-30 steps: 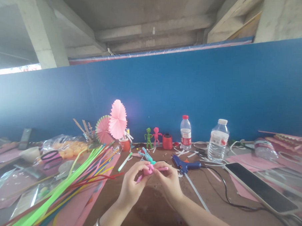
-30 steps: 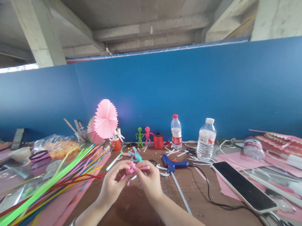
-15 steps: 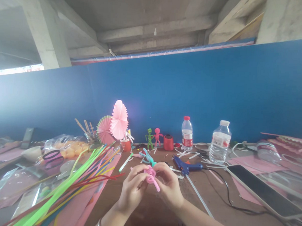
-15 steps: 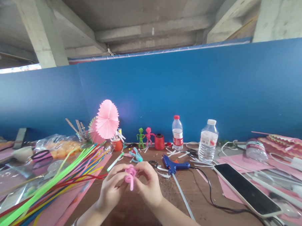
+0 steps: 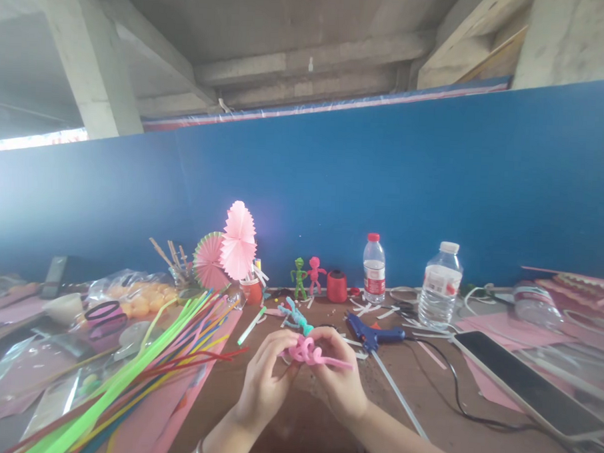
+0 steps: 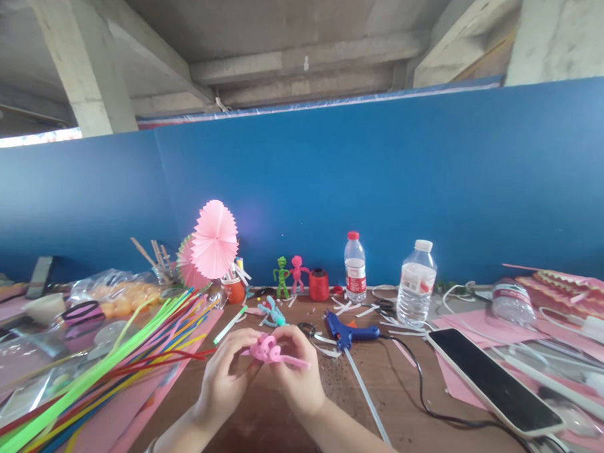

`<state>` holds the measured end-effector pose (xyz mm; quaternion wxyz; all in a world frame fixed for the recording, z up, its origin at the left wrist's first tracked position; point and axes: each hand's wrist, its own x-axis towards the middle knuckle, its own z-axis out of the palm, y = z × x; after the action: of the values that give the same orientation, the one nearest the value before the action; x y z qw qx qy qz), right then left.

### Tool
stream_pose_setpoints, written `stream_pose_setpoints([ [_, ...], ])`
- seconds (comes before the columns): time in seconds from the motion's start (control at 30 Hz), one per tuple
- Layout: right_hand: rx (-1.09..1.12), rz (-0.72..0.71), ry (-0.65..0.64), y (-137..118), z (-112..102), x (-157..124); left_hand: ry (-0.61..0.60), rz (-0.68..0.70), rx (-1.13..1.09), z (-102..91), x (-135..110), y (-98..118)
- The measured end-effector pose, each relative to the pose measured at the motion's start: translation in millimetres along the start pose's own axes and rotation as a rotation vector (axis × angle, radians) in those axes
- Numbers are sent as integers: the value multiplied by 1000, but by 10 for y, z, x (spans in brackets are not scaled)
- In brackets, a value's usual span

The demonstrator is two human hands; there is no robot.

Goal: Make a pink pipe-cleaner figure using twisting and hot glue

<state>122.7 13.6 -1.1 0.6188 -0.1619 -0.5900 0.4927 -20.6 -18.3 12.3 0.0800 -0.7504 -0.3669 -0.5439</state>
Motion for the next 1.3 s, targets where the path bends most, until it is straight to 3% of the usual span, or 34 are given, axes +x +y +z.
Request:
stream_pose_setpoints([
  [0.27, 147, 93, 42, -50, 26, 23, 26, -33, -56, 9, -1, 6],
  [0.97, 280, 332, 137, 44, 71, 103, -35, -387, -352, 17, 28, 48],
  [1.3, 154, 390, 172, 165, -6, 122, -90, -417, -351, 48, 64, 14],
])
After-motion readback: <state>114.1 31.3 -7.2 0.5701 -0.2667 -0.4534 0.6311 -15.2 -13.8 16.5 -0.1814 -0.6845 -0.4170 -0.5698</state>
